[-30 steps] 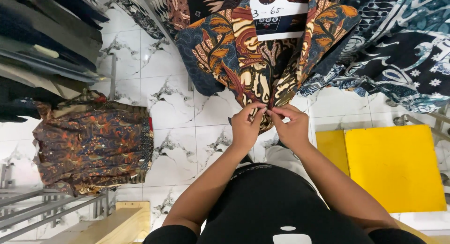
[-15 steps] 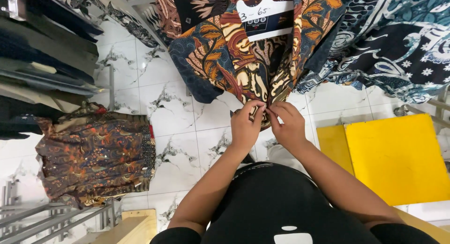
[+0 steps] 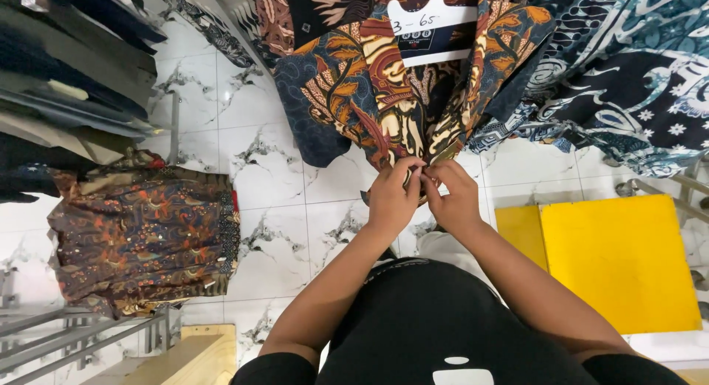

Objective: Picking up a shirt on a hanger, inspecting the fabric, adjusting the shirt's position on the hanger, and returning it to the rack.

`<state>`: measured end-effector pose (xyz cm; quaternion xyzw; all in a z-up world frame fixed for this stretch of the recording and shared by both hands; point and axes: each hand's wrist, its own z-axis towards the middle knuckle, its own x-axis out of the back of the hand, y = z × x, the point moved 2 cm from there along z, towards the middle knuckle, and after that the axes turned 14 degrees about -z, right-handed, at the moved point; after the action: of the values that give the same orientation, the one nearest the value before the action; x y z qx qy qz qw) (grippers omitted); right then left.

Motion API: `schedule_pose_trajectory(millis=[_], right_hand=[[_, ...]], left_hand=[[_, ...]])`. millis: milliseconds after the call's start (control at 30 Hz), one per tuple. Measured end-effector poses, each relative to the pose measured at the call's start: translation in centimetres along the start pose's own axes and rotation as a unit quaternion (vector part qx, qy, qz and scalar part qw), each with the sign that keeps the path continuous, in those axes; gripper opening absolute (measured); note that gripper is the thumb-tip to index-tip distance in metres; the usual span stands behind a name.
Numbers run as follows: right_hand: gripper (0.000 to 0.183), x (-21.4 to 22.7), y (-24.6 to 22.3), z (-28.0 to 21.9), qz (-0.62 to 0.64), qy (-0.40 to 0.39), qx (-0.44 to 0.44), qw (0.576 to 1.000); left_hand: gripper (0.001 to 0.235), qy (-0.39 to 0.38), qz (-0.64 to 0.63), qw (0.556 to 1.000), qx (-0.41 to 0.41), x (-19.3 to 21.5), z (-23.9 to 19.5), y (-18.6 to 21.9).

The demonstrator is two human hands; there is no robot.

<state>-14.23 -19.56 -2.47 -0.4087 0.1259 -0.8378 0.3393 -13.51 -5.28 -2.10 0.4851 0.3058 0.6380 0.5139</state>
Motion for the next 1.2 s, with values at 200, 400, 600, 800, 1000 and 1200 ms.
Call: schedule_pose_trajectory(millis=[200, 400, 600, 800, 1000, 1200], right_hand=[[0.01, -1.3, 1.2, -0.1, -0.041, -0.02, 0.038, 0.998], [0.008, -1.5, 1.6, 0.5, -0.016, -0.041, 0.026, 0.999], [0.008, -0.3, 1.1, 0.8, -0.046, -0.02, 0.046, 0.998], [0.009, -0.9, 3.0, -1.4, -0.094, 0.019, 0.093, 0.991], [0.012, -1.2, 3.0, -2.7, -0.149, 0.038, 0.126, 0.98], [0.021, 0.6, 4.4, -2.4, -0.113, 0.071, 0.003, 0.991]], left_hand=[[0.023, -0.091, 0.039, 0.995, -0.021, 1.0, 1.4, -0.4], [0.034, -0.192, 0.095, 0.976, -0.028, 2.1, 2.7, 0.3], [0.06, -0.202, 0.23, 0.946, -0.107, 2.8, 4.0, 0.9], [0.077, -0.162, 0.207, 0.919, -0.295, 3.3, 5.1, 4.1], [0.061, -0.233, 0.124, 0.912, -0.315, 0.8, 3.9, -0.2], [0.032, -0.183, 0.152, 0.906, -0.35, -0.9, 4.0, -3.2]])
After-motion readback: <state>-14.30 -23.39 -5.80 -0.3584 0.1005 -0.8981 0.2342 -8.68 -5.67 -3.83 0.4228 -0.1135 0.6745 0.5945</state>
